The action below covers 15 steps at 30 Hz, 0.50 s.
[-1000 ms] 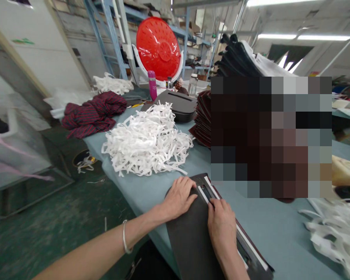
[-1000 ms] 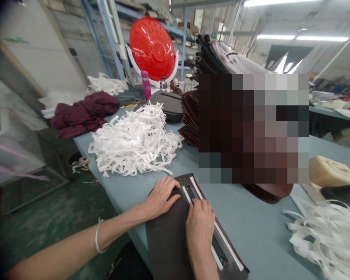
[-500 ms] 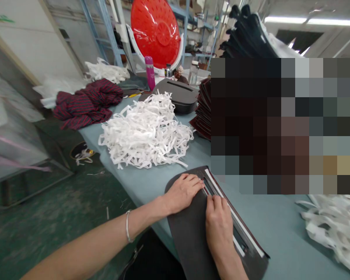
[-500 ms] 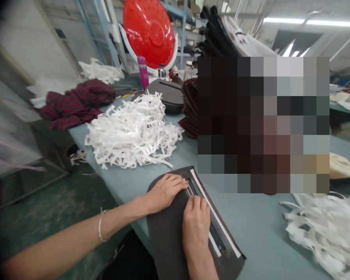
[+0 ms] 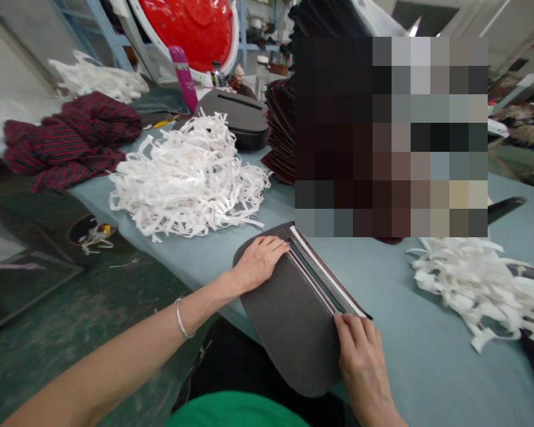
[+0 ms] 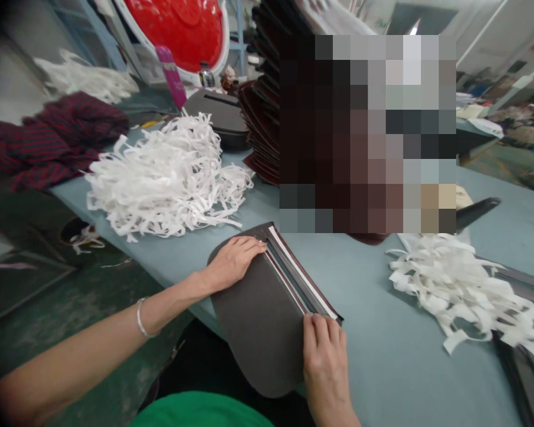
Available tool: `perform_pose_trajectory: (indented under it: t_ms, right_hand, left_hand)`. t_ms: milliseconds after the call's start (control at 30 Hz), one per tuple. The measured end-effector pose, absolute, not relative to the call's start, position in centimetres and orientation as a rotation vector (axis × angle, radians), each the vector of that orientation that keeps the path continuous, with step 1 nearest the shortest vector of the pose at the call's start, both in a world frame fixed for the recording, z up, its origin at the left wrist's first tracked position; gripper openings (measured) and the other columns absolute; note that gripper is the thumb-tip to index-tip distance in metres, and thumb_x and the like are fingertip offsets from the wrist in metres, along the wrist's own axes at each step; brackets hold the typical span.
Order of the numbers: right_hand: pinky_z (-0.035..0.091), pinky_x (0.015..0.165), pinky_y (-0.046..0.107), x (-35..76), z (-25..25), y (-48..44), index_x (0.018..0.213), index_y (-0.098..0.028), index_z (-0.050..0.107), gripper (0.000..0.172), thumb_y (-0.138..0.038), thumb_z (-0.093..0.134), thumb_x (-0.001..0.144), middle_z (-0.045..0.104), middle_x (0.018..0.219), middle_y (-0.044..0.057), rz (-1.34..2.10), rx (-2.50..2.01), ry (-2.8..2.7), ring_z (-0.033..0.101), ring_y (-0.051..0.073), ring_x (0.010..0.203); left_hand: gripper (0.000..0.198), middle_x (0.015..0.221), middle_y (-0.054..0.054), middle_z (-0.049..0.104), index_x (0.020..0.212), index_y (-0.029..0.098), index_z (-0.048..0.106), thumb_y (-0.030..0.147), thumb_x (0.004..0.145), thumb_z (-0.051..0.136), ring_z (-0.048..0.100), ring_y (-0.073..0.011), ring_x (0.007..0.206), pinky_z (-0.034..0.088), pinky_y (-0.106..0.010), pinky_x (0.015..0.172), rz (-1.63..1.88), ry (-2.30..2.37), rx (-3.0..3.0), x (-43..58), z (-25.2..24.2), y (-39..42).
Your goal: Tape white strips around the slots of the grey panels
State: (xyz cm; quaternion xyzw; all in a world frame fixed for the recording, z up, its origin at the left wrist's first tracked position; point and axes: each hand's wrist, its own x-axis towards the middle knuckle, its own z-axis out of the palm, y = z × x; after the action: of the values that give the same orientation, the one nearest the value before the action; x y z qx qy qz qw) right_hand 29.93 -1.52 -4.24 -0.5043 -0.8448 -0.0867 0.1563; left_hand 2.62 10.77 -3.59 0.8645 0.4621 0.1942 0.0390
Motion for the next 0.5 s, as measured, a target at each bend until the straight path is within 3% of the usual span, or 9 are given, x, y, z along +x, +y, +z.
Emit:
perform_pose_trajectory:
  t_ms: [167,300,367,400,500]
  right_hand:
    - [0.041,0.088,0.044,30.0,-4.6,-1.6,0.108,-0.016,0.057,0.026,-0.013,0.036,0.092,0.058,0.114,0.014,-0.196,-1.412,-2.296,0.047,0.027,0.113]
    - [0.039,0.09,0.043,30.3,-4.9,-1.3,0.109,-0.015,0.055,0.027,-0.012,0.035,0.092,0.062,0.108,0.011,-0.151,-1.328,-2.337,0.051,0.023,0.106]
    - [0.039,0.089,0.04,30.5,-5.0,-1.0,0.109,-0.015,0.056,0.027,-0.012,0.036,0.092,0.062,0.106,0.01,-0.174,-1.316,-2.353,0.053,0.022,0.102]
    - [0.04,0.088,0.039,30.6,-5.1,-0.9,0.109,-0.016,0.056,0.027,-0.012,0.036,0.091,0.063,0.105,0.009,-0.2,-1.299,-2.361,0.053,0.022,0.1]
    - [0.042,0.084,0.037,31.2,-5.6,-0.5,0.106,-0.017,0.057,0.027,-0.011,0.037,0.089,0.064,0.101,0.009,-0.301,-1.263,-2.36,0.055,0.022,0.095]
  left_hand:
    - [0.033,0.125,-0.007,0.056,0.118,0.018,0.055,0.012,0.092,0.035,0.048,-0.0205,0.115,0.037,-0.039,0.098,0.608,1.444,2.663,2.7,-3.6,11.0]
    - [0.033,0.12,-0.008,0.057,0.116,0.019,0.055,0.011,0.091,0.037,0.046,-0.0229,0.114,0.038,-0.04,0.094,0.534,1.487,2.682,3.3,-2.7,10.6]
    - [0.029,0.114,-0.01,0.056,0.118,0.02,0.055,0.02,0.091,0.043,0.047,-0.0257,0.108,0.04,-0.043,0.09,0.497,1.607,2.616,3.9,-2.0,9.5]
    - [0.033,0.114,-0.012,0.055,0.12,0.02,0.053,0.03,0.089,0.049,0.047,-0.0274,0.106,0.04,-0.045,0.089,0.484,1.67,2.564,4.2,-1.6,8.7]
    - [0.072,0.123,-0.015,0.048,0.129,0.019,0.045,0.057,0.071,0.065,0.044,-0.033,0.11,0.038,-0.05,0.093,0.444,1.709,2.445,4.8,-0.9,6.1]
